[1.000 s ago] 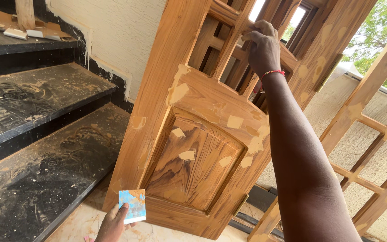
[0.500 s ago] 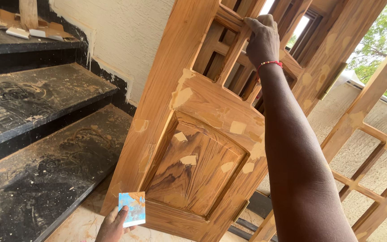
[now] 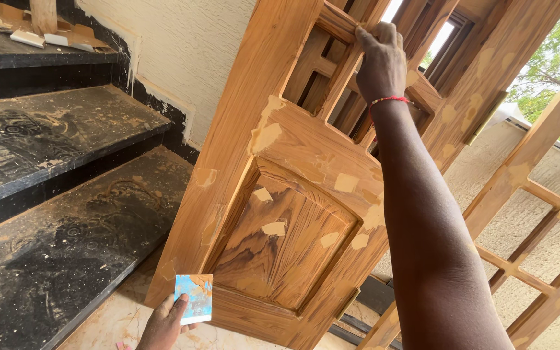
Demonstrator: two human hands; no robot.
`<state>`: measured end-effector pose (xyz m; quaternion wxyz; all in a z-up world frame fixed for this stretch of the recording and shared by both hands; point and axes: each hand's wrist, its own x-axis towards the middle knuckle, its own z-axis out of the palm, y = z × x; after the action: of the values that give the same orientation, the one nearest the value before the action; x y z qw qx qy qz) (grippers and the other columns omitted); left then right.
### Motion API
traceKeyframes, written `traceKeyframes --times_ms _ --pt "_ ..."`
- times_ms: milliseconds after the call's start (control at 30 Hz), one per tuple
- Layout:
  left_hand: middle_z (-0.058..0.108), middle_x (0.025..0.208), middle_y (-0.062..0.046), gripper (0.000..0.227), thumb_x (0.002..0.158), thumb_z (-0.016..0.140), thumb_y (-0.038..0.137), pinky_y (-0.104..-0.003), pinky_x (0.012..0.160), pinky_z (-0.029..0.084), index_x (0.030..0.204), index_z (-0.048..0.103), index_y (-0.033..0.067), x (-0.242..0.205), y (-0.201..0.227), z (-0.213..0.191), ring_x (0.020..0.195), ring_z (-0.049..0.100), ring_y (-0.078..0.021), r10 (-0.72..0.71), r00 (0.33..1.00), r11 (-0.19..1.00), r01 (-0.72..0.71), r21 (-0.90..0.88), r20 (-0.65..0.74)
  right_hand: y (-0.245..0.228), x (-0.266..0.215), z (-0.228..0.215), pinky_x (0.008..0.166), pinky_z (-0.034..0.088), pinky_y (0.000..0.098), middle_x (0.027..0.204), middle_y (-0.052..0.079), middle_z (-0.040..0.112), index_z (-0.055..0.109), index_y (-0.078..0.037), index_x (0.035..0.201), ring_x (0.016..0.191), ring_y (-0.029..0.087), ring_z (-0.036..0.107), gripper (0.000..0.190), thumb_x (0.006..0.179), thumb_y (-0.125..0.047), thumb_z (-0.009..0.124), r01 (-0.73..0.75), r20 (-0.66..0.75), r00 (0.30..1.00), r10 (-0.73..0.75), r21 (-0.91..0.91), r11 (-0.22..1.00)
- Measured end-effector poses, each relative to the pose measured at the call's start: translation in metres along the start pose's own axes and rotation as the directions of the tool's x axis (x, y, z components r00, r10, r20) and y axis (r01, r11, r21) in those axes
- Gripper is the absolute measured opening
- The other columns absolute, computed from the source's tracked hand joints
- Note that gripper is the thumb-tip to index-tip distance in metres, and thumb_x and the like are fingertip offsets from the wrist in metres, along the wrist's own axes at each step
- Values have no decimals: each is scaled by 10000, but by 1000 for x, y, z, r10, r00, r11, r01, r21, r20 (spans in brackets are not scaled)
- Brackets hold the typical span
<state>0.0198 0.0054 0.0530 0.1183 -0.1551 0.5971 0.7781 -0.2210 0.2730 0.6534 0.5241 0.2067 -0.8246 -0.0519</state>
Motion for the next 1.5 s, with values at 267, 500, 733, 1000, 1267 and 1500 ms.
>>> traceKeyframes --times_ms 267,500,733,1000,1267,1500 --pt "745 1143 -185 596 1004 486 448 -419 786 677 1397 547 5 0 -1 0 869 792 -258 13 1000 1000 -13 0 -9 4 -8 -2 1066 519 354 1269 52 623 798 -206 1123 1200 237 612 338 950 42 647 38 14 999 -39 75 996" --pt "785 1100 -168 577 1027 509 476 -402 775 642 1405 564 44 -4 5 3 835 785 -258 -6 999 998 7 62 -32 10 10 -5 1004 500 394 1243 76 648 753 -172 1237 1166 246 612 363 1004 37 568 -99 10 995 99 205 974" --pt "770 1044 -182 554 1003 479 434 -393 727 662 1360 579 22 -4 3 1 787 774 -245 37 999 999 -37 3 3 4 12 0 998 518 378 1208 32 654 796 -224 1115 1108 223 631 383 1012 45 543 -135 26 991 133 133 982" --pt "799 999 -141 521 1027 455 437 -355 689 606 1372 590 71 -11 12 4 774 774 -217 -5 999 986 11 165 -33 -2 46 -16 956 501 435 1249 108 573 684 -226 1258 1092 295 593 424 946 39 576 -255 256 937 238 34 966" --pt "722 1136 -197 552 1029 477 416 -424 796 639 1372 535 -13 -11 12 3 964 777 -272 28 1000 998 -28 -57 -4 6 53 -5 944 502 455 1266 98 564 671 -186 1215 1126 314 584 375 908 25 631 -281 276 924 264 21 960" --pt "730 1143 -195 591 1000 478 424 -433 789 693 1375 536 -30 -9 2 1 987 778 -281 52 999 996 -51 -78 8 13 26 13 929 562 373 1078 56 709 776 -148 977 1035 176 665 346 1041 39 492 -120 -59 988 146 320 940"
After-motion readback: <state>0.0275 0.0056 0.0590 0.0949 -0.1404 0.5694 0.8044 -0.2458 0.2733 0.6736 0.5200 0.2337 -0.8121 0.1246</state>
